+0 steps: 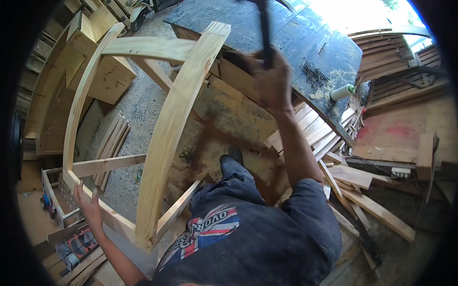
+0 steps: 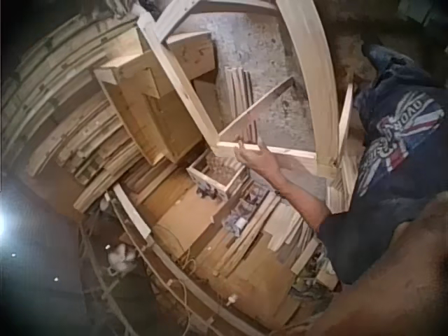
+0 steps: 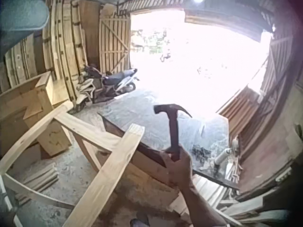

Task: Assembling a rectangular wooden frame by applying glue to the joints and hammering nails to secure the structure.

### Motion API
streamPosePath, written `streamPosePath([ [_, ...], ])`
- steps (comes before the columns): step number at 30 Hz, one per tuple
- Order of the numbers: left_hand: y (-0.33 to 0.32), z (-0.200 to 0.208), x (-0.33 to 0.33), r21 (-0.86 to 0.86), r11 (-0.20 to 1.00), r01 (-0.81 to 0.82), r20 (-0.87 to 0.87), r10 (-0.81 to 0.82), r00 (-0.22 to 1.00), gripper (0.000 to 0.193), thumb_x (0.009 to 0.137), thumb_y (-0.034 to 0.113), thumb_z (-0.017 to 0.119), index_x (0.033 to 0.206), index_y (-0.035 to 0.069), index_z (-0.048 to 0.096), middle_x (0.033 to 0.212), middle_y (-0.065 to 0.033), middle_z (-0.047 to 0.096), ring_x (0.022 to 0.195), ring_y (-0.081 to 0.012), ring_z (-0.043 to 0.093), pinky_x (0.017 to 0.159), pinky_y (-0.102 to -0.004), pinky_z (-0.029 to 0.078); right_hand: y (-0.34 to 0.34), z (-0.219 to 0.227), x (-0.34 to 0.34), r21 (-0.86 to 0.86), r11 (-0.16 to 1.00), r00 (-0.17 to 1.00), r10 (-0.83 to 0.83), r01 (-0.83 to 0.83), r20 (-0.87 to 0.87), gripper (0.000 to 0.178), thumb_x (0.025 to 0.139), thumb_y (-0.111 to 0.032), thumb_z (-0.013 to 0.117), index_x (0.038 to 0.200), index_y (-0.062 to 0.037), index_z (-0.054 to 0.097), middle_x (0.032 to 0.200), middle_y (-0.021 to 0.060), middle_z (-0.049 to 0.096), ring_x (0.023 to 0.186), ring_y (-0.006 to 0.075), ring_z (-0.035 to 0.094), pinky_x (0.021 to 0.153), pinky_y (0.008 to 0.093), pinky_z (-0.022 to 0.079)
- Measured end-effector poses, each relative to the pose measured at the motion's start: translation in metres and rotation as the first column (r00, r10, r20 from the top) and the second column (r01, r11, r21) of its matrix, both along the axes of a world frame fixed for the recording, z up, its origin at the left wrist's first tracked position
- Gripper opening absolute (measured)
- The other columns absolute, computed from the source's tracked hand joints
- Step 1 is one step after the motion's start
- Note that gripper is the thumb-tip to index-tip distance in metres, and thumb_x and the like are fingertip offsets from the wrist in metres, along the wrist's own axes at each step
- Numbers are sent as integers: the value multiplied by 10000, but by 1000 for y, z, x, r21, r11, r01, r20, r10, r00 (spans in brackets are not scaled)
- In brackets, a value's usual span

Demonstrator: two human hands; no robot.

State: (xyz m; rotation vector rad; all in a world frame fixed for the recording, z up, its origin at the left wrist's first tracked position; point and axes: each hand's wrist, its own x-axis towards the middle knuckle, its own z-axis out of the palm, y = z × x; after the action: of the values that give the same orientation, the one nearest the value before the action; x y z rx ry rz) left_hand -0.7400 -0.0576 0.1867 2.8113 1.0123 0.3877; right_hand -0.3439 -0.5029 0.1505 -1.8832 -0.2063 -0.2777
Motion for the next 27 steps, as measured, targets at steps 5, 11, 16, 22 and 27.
streamPosePath([
  [5,12,-41,-44,-142,856,-497,-12,500,866,834,887,343,699,1507,-28,280,1569,-264,254,1445,-366,283,1185,-417,226,-136,-157,172,-399,847,934,-348,351,81,328,766,-320,803,869,-25,704,788,153,702,745,321,663,740,433,503],
  [11,2,-51,-42,-317,785,-533,140,594,792,813,900,330,642,1519,-27,253,1551,-229,320,1430,-343,322,1169,-380,249,-198,-250,284,-840,452,838,-546,299,4,229,825,-293,644,1009,-161,681,973,142,733,870,376,711,742,509,557],
  [16,-9,-37,-26,-236,722,-650,97,683,724,792,887,299,654,1517,-5,281,1512,-239,374,1412,-352,352,1156,-390,278,-200,-265,312,-860,338,804,-580,382,129,327,844,-395,709,1054,-146,678,1087,144,625,968,368,658,772,527,521],
  [22,-14,-34,-20,-376,685,-624,174,714,679,856,901,424,673,1525,-1,270,1526,-225,369,1410,-334,367,1151,-378,287,-171,-241,346,-735,333,762,-529,591,373,352,872,-385,679,1115,-131,703,1100,165,648,1032,380,621,897,486,475],
  [27,47,-37,-50,-594,487,-640,171,854,491,865,910,609,575,1449,-46,405,1418,-219,501,1302,-304,490,1089,-359,359,-33,-86,419,-531,824,947,-19,197,321,402,944,-339,608,1100,21,696,1006,209,721,905,358,694,826,420,528],
])
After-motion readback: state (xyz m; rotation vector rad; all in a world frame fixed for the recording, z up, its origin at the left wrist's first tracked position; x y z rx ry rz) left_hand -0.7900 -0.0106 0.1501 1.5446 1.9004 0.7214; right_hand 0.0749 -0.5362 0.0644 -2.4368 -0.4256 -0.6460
